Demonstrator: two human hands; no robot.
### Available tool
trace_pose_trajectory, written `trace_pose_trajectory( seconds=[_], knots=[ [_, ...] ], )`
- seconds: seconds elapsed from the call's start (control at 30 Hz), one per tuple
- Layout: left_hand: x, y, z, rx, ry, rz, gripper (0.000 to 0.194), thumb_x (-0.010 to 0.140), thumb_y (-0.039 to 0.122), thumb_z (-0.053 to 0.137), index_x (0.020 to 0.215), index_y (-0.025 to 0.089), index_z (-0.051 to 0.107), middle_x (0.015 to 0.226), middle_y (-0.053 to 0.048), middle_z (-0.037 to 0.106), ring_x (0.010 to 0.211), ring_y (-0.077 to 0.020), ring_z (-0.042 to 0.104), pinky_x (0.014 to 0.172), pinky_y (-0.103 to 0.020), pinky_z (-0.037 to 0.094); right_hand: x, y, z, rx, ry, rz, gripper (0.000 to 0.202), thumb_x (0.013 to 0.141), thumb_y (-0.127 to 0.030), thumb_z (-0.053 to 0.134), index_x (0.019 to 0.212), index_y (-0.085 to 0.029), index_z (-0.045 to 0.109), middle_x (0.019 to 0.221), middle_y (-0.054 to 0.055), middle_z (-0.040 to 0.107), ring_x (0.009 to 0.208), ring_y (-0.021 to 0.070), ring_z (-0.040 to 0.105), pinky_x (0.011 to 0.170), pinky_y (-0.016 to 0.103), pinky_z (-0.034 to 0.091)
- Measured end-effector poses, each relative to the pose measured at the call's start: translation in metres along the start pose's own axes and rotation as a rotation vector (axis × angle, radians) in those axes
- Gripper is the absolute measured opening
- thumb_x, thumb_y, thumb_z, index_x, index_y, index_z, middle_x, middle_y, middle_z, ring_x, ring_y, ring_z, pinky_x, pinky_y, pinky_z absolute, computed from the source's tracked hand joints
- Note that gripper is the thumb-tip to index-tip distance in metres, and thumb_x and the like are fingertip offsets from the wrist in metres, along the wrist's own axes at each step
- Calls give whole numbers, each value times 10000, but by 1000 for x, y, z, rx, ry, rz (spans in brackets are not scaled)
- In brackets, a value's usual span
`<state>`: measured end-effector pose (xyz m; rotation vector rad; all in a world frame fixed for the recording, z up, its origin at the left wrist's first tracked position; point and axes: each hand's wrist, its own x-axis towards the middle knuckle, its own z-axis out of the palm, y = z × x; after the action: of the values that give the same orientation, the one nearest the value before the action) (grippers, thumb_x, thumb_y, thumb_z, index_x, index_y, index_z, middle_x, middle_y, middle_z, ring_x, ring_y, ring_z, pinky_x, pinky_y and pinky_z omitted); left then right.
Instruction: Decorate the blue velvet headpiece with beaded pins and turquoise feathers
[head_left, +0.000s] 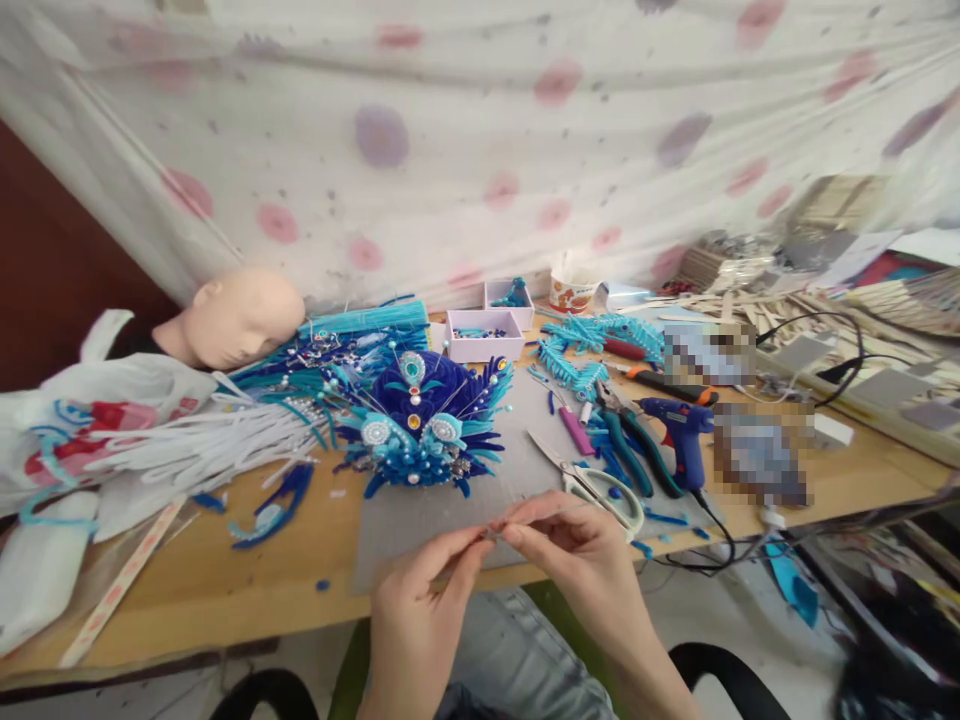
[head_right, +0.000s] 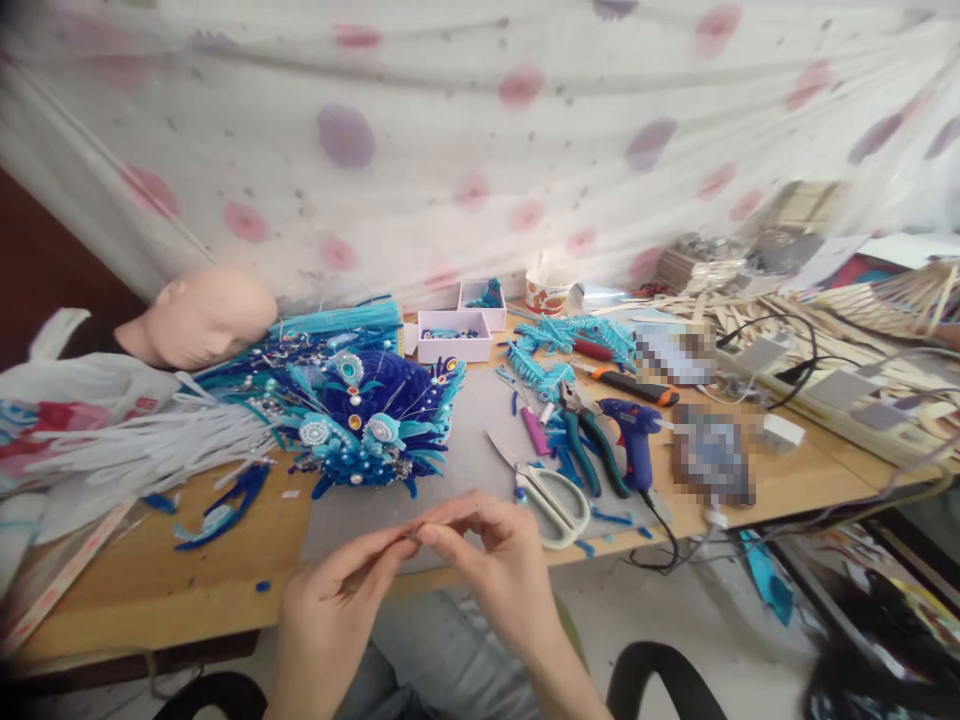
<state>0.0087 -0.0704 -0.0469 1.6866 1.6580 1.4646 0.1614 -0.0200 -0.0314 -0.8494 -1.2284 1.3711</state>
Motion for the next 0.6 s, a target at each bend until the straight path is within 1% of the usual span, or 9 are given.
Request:
trace_pose_trajectory(
  seconds=[0.07,0.13,0.23,0.37,0.47,0.53,0.6],
  knots=[
    [3,0,2,-13,11,15,97,823,196,734,800,259,805,741,12,811,612,-172,762,627,-207,613,3,2,-5,35,-29,26,88,748,-284,857,734,-230,789,717,38,782,665,166,732,628,232,579],
    [5,2,7,-49,37,-16,98,800,189,750,752,262,795,694,24,797,580,-159,743,606,-196,597,7,5,-11,94,-51,77,76,745,-259,861,743,-231,791,729,36,789,658,155,737,627,214,584],
    [7,7,18,-163,47,-166,93,790,206,761,715,255,787,664,18,782,583,-158,735,587,-191,581,13,7,-19,236,-69,156,67,739,-232,868,755,-242,803,774,32,806,650,133,743,622,180,583],
    [12,12,33,-428,52,-391,80,791,262,787,714,244,779,658,13,781,608,-155,748,629,-193,592,24,6,-25,408,-128,246,73,745,-191,862,755,-230,801,693,10,789,618,105,736,581,130,553],
    [16,13,42,-564,73,-484,105,785,311,815,726,238,769,659,19,774,610,-146,750,636,-190,594,33,7,-27,481,-117,286,82,745,-177,857,751,-213,783,657,0,777,584,113,733,570,150,566],
    [19,14,46,-608,99,-499,127,765,346,838,728,247,768,657,39,759,597,-120,735,619,-168,579,36,10,-26,506,-106,290,74,761,-188,844,746,-200,773,654,4,774,574,125,734,588,187,593],
    [21,15,48,-632,146,-484,144,736,373,860,722,263,768,660,59,748,593,-90,715,618,-142,560,38,13,-23,521,-111,286,74,769,-202,838,752,-192,767,656,11,772,585,135,739,615,216,611]
  ],
)
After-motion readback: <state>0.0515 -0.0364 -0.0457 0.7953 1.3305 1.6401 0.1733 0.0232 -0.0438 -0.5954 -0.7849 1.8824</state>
